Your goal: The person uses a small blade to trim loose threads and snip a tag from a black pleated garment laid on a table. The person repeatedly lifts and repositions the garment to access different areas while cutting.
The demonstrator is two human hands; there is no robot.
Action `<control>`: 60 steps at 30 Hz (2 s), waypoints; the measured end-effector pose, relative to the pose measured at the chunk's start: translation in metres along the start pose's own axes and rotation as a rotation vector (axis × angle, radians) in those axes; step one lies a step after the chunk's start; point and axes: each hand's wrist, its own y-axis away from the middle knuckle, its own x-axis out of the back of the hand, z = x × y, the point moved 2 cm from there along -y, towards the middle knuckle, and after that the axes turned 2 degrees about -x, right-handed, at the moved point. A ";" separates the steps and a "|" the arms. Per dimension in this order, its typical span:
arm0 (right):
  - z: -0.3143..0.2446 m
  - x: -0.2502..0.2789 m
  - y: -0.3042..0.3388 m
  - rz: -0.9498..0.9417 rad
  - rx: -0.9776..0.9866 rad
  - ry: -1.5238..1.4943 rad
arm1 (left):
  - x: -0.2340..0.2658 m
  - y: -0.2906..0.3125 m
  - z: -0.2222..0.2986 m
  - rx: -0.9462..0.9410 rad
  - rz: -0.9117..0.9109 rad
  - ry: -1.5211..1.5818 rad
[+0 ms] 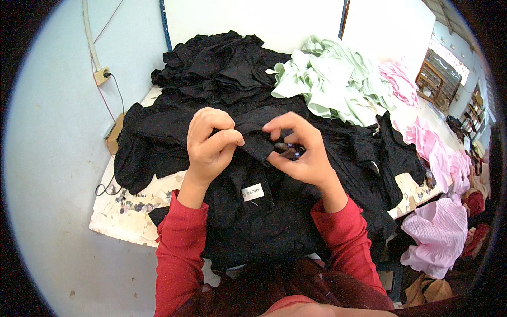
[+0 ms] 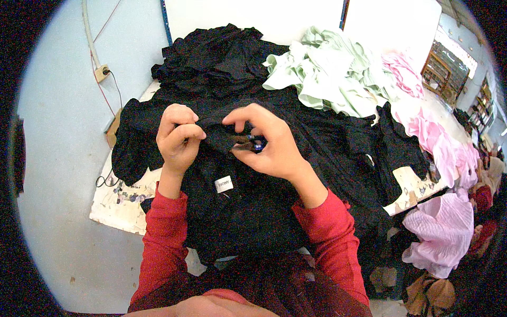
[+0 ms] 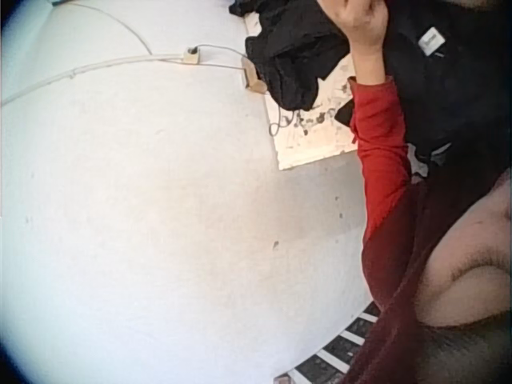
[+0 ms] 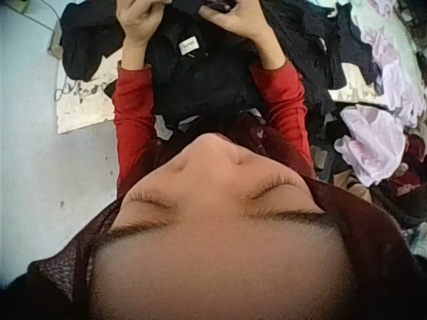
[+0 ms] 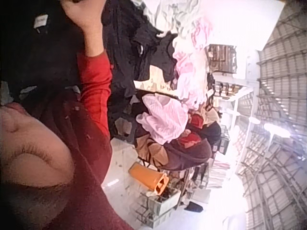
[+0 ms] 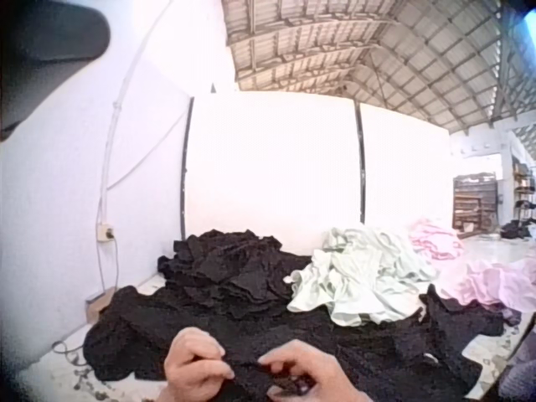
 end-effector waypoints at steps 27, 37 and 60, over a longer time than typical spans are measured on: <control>0.075 0.012 0.057 0.473 -0.981 -1.052 | 0.045 0.109 0.051 1.367 0.608 1.485; 0.036 0.036 0.092 0.475 -0.537 -0.450 | 0.029 0.123 0.069 1.276 0.754 1.545; -0.011 -0.027 0.139 -0.153 -0.123 0.267 | 0.040 0.102 0.137 0.710 0.251 0.184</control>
